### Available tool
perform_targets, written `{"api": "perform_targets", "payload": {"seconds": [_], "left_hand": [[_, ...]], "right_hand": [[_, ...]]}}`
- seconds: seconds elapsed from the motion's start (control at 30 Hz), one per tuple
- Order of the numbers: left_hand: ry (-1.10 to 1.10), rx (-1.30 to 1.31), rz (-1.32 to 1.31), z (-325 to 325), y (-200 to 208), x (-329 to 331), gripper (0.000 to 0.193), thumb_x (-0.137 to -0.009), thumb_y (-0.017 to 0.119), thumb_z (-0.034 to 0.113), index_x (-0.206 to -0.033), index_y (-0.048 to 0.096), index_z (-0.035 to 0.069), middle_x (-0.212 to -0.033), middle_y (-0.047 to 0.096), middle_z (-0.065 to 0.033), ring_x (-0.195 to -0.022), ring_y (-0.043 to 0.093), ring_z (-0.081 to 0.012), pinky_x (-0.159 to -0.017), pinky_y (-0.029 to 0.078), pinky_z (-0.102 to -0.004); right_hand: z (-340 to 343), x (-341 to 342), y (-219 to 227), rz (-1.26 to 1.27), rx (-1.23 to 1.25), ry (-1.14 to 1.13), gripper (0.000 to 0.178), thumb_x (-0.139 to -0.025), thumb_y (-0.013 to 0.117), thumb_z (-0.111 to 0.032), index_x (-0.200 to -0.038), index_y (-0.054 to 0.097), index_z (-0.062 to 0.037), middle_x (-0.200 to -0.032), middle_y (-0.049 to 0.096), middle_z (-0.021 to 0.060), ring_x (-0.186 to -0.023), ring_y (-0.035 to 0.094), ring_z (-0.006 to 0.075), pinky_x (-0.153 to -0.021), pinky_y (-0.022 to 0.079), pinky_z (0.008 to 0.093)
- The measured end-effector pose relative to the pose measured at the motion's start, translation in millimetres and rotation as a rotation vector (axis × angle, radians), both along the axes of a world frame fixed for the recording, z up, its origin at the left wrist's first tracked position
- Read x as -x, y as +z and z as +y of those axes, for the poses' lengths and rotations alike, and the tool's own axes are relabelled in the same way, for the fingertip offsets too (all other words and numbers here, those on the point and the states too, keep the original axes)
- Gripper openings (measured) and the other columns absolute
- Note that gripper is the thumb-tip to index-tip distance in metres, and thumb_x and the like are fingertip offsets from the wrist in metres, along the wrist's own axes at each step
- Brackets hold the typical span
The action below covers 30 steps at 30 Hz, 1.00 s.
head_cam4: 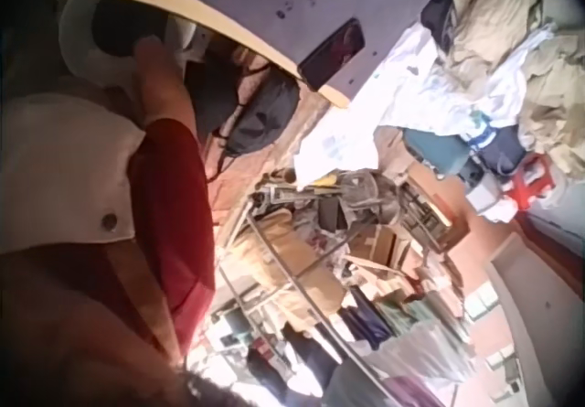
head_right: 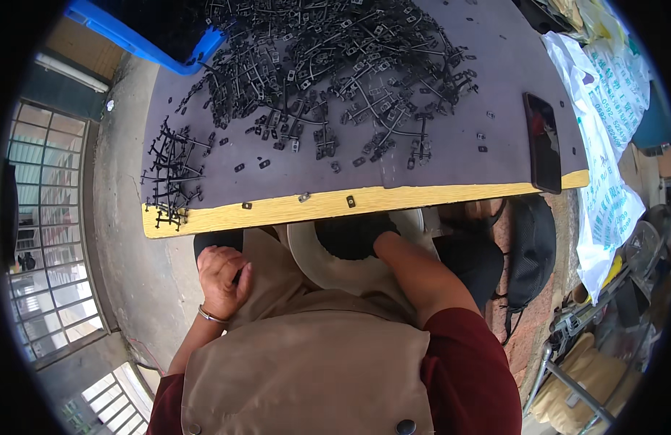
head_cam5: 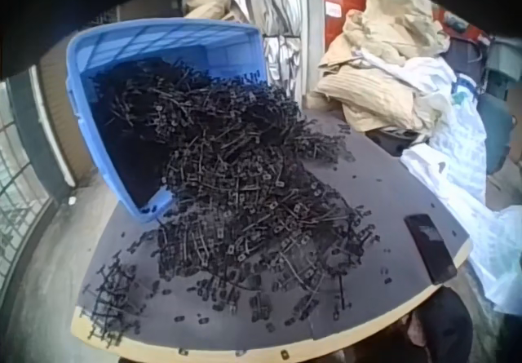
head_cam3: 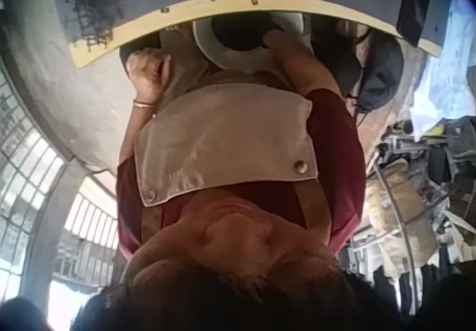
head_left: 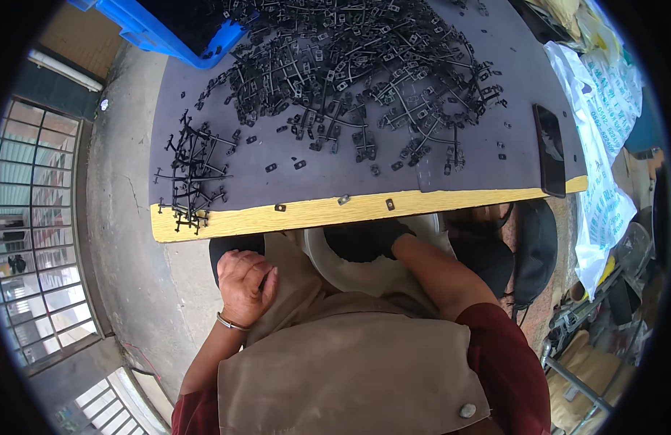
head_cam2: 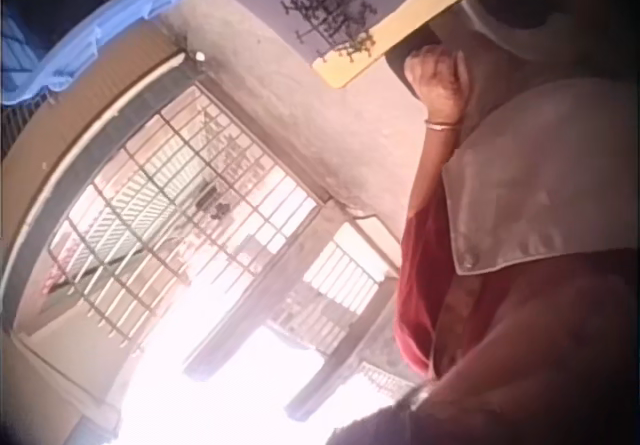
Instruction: The recorder is sorting and inspecting small black plastic or rubber components at a workbench.
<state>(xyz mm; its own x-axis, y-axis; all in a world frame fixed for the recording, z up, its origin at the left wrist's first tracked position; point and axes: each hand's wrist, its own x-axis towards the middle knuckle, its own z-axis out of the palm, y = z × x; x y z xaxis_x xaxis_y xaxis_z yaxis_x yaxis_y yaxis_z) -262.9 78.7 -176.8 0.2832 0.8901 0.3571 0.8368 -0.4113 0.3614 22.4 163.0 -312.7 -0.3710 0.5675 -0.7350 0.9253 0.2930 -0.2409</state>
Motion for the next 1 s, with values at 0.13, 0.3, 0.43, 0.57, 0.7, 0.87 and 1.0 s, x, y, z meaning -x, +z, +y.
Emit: {"api": "perform_targets", "payload": {"seconds": [0.13, 0.3, 0.43, 0.57, 0.7, 0.87, 1.0], "left_hand": [[0.015, 0.069, 0.049, 2.0, -0.1, 8.2, 0.016, -0.06, 0.069, 0.007, -0.072, 0.058, 0.01, -0.08, 0.057, -0.0035, -0.078, 0.056, -0.0226, -0.077, 0.04, -0.039], [0.013, 0.135, 0.159, 7.3, -5.6, 23.1, 0.023, -0.053, 0.071, 0.013, -0.074, 0.06, 0.015, -0.082, 0.058, 0.0004, -0.081, 0.056, -0.0193, -0.076, 0.038, -0.0377], [-0.003, 0.121, 0.175, 16.3, -6.2, 24.7, 0.022, -0.052, 0.07, 0.013, -0.072, 0.062, 0.016, -0.084, 0.06, 0.0007, -0.084, 0.056, -0.0199, -0.077, 0.038, -0.0376], [0.014, 0.108, 0.215, 23.3, -4.3, 20.9, 0.022, -0.052, 0.07, 0.014, -0.074, 0.064, 0.016, -0.083, 0.061, 0.0005, -0.083, 0.056, -0.02, -0.078, 0.037, -0.038], [-0.031, 0.131, 0.172, 30.6, 3.9, 9.8, 0.016, -0.061, 0.07, 0.016, -0.074, 0.062, 0.013, -0.084, 0.059, 0.0003, -0.081, 0.055, -0.0189, -0.08, 0.036, -0.0381], [-0.126, 0.132, 0.211, 19.2, 9.7, -2.3, 0.024, -0.061, 0.072, 0.015, -0.081, 0.061, 0.01, -0.086, 0.059, -0.0047, -0.087, 0.055, -0.0237, -0.083, 0.037, -0.0416], [-0.104, 0.282, -0.2, -1.6, 19.3, -33.7, 0.059, -0.059, 0.078, 0.021, -0.11, 0.052, 0.004, -0.105, 0.056, -0.0135, -0.103, 0.052, -0.0316, -0.088, 0.04, -0.0415]], "right_hand": [[27.9, 9.6, -57.6, -0.017, -0.019, -0.017, 0.018, -0.079, 0.051, -0.019, -0.089, 0.058, -0.0064, -0.103, 0.056, 0.0143, -0.091, 0.056, 0.029, -0.078, 0.044, 0.0405], [52.5, 26.3, -125.0, -0.039, -0.018, -0.025, 0.018, -0.079, 0.051, -0.02, -0.089, 0.059, -0.0066, -0.103, 0.056, 0.0137, -0.091, 0.056, 0.0284, -0.078, 0.044, 0.0402], [58.2, 39.2, -148.4, -0.036, -0.022, -0.008, 0.018, -0.079, 0.051, -0.02, -0.089, 0.059, -0.0068, -0.103, 0.056, 0.0131, -0.091, 0.056, 0.0279, -0.078, 0.044, 0.0399], [54.3, 42.9, -144.3, 0.048, -0.059, -0.008, 0.018, -0.079, 0.051, -0.02, -0.089, 0.059, -0.0069, -0.103, 0.057, 0.0126, -0.09, 0.056, 0.0273, -0.078, 0.044, 0.0396], [39.3, 38.8, -100.6, 0.216, -0.149, -0.011, 0.019, -0.079, 0.051, -0.021, -0.089, 0.059, -0.0071, -0.104, 0.057, 0.012, -0.09, 0.056, 0.0268, -0.077, 0.044, 0.0393], [10.6, 30.5, 22.8, 0.718, -0.342, 0.019, 0.019, -0.079, 0.051, -0.021, -0.089, 0.059, -0.0073, -0.104, 0.057, 0.0113, -0.089, 0.056, 0.0262, -0.077, 0.044, 0.0389], [-14.9, 14.7, 147.6, 0.989, -0.282, 0.126, 0.018, -0.081, 0.055, -0.023, -0.086, 0.06, -0.0071, -0.07, 0.059, 0.0075, -0.06, 0.054, 0.0207, -0.06, 0.044, 0.0346]]}}
